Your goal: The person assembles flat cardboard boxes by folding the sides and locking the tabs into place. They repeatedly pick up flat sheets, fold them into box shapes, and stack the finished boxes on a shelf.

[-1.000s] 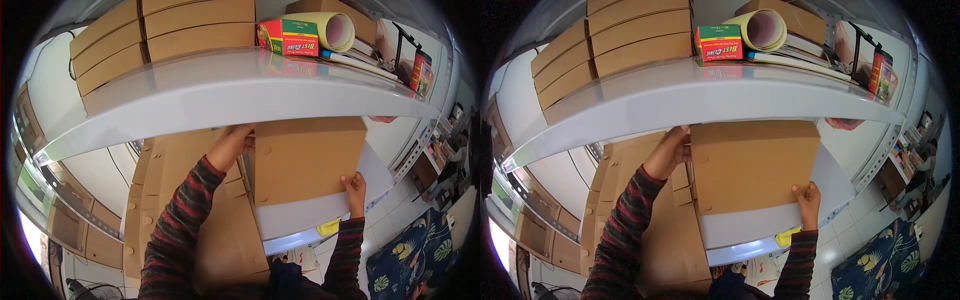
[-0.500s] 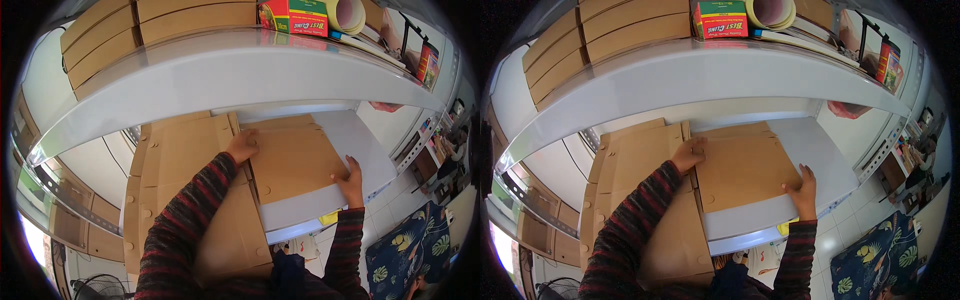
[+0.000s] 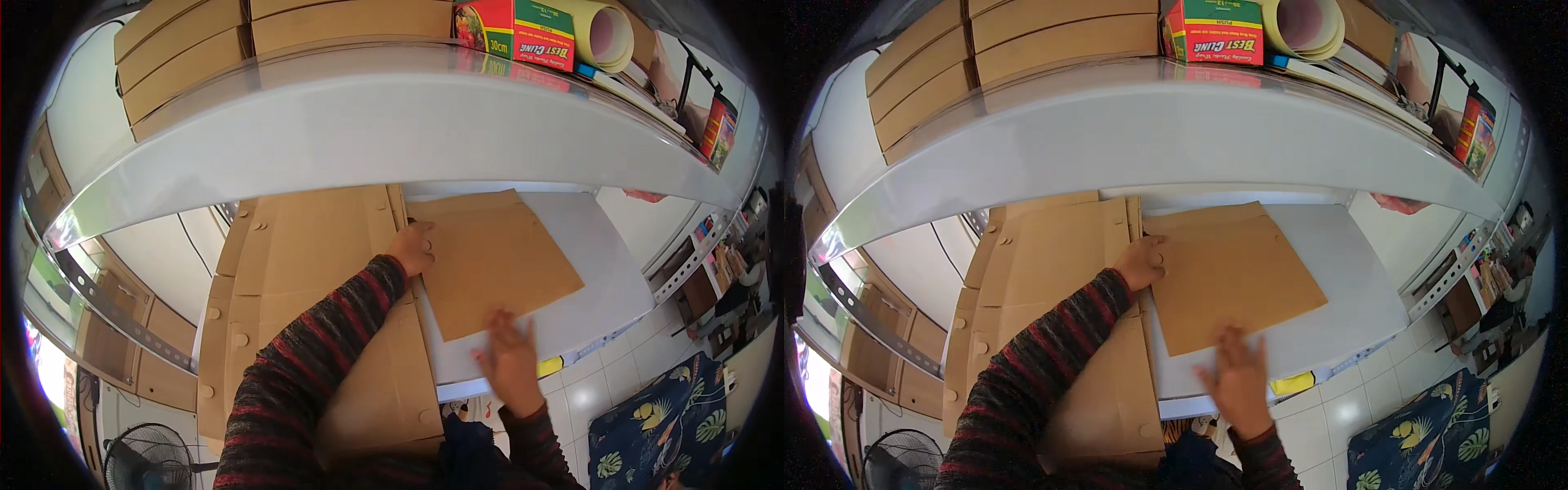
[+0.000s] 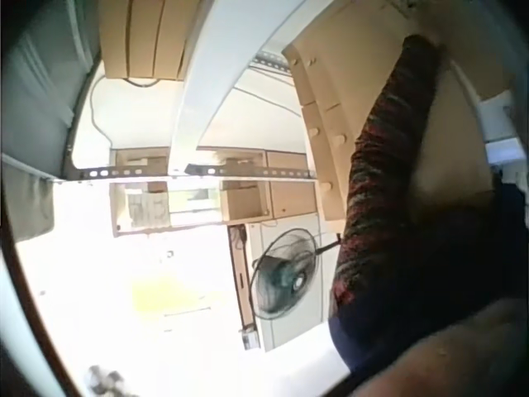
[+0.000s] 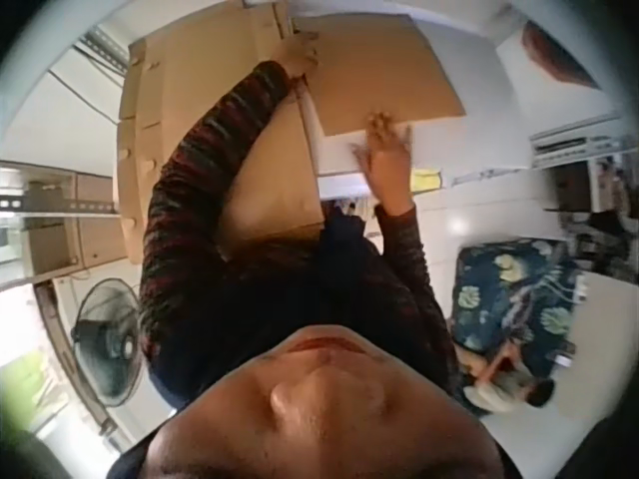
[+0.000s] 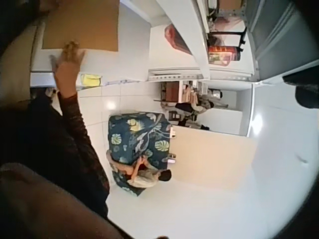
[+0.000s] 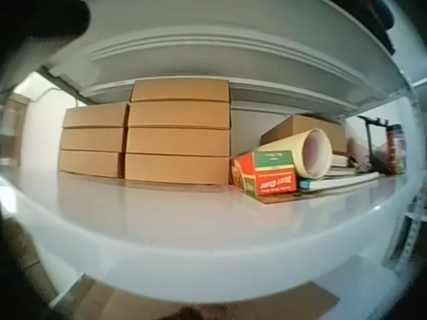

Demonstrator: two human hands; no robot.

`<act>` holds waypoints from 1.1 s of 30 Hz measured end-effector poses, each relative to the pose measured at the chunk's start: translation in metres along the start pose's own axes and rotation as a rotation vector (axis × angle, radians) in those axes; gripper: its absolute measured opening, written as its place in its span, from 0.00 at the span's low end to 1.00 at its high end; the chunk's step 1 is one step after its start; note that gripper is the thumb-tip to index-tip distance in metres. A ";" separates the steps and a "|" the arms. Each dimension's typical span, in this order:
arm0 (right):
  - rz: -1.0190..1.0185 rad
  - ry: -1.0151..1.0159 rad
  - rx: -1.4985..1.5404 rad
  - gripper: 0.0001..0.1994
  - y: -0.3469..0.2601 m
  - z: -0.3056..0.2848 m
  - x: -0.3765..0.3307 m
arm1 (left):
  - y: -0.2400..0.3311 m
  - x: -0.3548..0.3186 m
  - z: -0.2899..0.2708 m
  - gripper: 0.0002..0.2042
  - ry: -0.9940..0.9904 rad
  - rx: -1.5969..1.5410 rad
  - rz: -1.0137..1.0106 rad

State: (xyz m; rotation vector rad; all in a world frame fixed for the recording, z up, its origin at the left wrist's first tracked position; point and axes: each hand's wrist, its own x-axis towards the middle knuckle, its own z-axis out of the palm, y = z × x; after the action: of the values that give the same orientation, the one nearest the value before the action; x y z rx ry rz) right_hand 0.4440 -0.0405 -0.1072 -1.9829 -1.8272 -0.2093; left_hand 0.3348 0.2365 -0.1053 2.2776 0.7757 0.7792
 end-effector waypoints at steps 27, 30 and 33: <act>0.324 0.556 1.774 0.34 0.094 -0.076 -0.059 | 0.163 -0.106 0.000 0.14 -0.976 -0.320 0.836; 0.341 0.368 1.764 0.37 0.153 -0.078 -0.103 | 0.147 -0.119 0.024 0.12 -1.003 -0.130 0.808; 0.332 0.303 1.690 0.39 0.163 -0.072 -0.126 | 0.158 -0.112 0.017 0.09 -1.136 -0.018 0.754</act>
State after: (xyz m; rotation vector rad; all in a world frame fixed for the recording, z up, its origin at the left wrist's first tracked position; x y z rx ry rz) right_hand 0.6010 -0.1910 -0.1264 -0.8344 -0.7511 0.8176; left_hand 0.3237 0.0527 -0.0441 2.4524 -0.6199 -0.3067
